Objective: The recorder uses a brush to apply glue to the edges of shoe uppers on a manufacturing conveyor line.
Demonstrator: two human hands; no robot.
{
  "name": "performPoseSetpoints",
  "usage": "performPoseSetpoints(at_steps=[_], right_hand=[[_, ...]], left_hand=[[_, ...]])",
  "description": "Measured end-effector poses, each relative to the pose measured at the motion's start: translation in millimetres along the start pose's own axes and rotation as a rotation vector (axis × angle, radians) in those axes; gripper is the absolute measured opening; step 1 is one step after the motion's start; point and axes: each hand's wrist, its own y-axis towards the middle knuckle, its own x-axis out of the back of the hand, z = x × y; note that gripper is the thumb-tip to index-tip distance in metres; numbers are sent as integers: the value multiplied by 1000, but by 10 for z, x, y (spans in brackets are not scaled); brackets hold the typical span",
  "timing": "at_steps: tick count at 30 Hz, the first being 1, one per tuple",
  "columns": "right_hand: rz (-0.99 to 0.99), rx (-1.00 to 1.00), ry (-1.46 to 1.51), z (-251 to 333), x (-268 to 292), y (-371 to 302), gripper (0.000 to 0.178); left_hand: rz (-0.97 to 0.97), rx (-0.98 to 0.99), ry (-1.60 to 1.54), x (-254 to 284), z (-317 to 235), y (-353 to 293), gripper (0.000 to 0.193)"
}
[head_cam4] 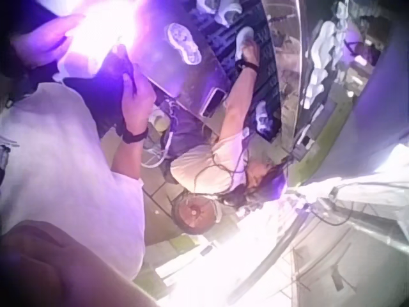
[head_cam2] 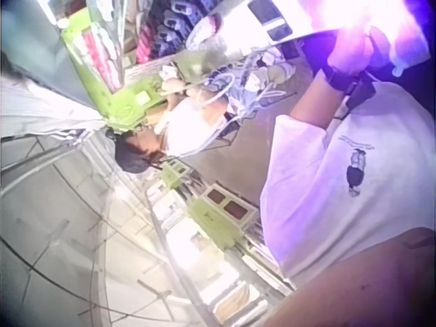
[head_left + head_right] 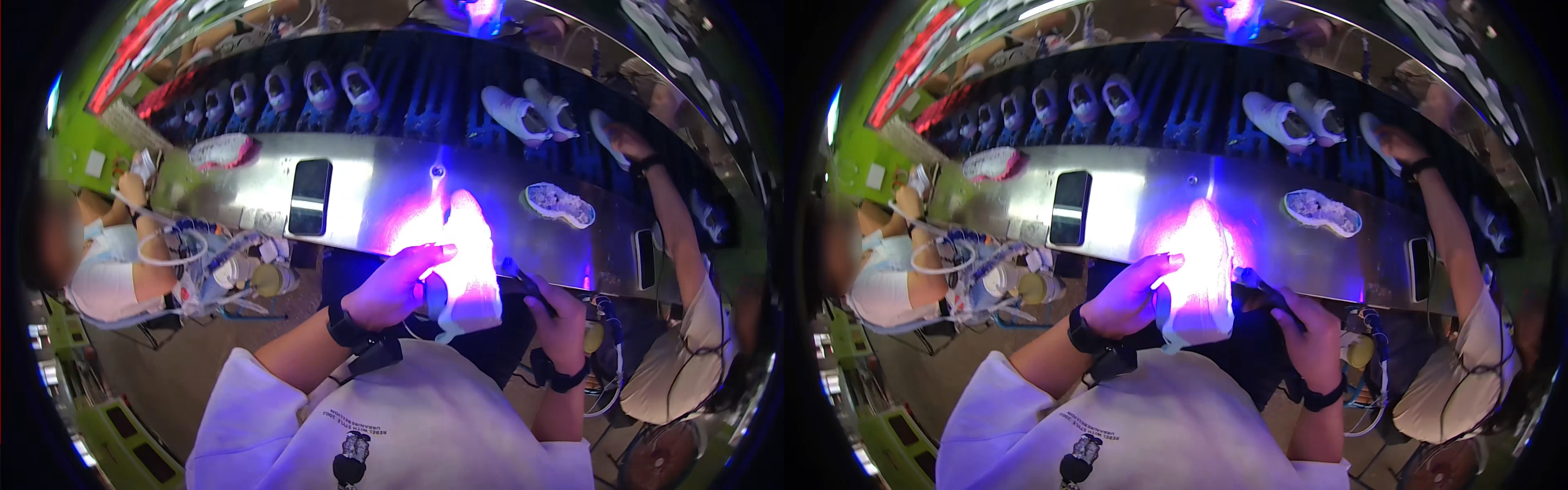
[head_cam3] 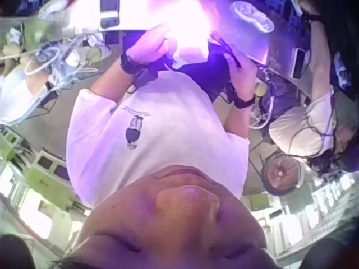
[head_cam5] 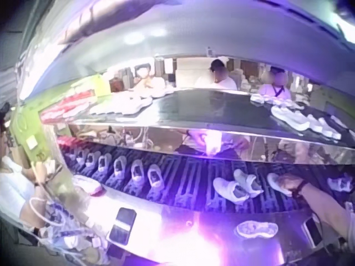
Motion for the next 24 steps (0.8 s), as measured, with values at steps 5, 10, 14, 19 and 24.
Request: performPoseSetpoints(at_steps=[5, 10, 14, 19, 24], right_hand=[[-142, 70, 53, 306, 347, 159, 40], [-121, 33, 101, 597, 496, 329, 39], [-158, 140, 91, 581, 404, 381, 39], [-49, 70, 60, 612, 293, 298, 39], [37, 91, 91, 615, 222, 257, 39]], left_hand=[[116, -108, 405, -491, -451, -88, 56], [145, -252, 673, -627, -463, -106, 77], [140, -290, 739, -579, -426, -178, 82], [66, -350, 753, -451, -438, -219, 82], [84, -311, 674, -300, -485, -226, 81]])
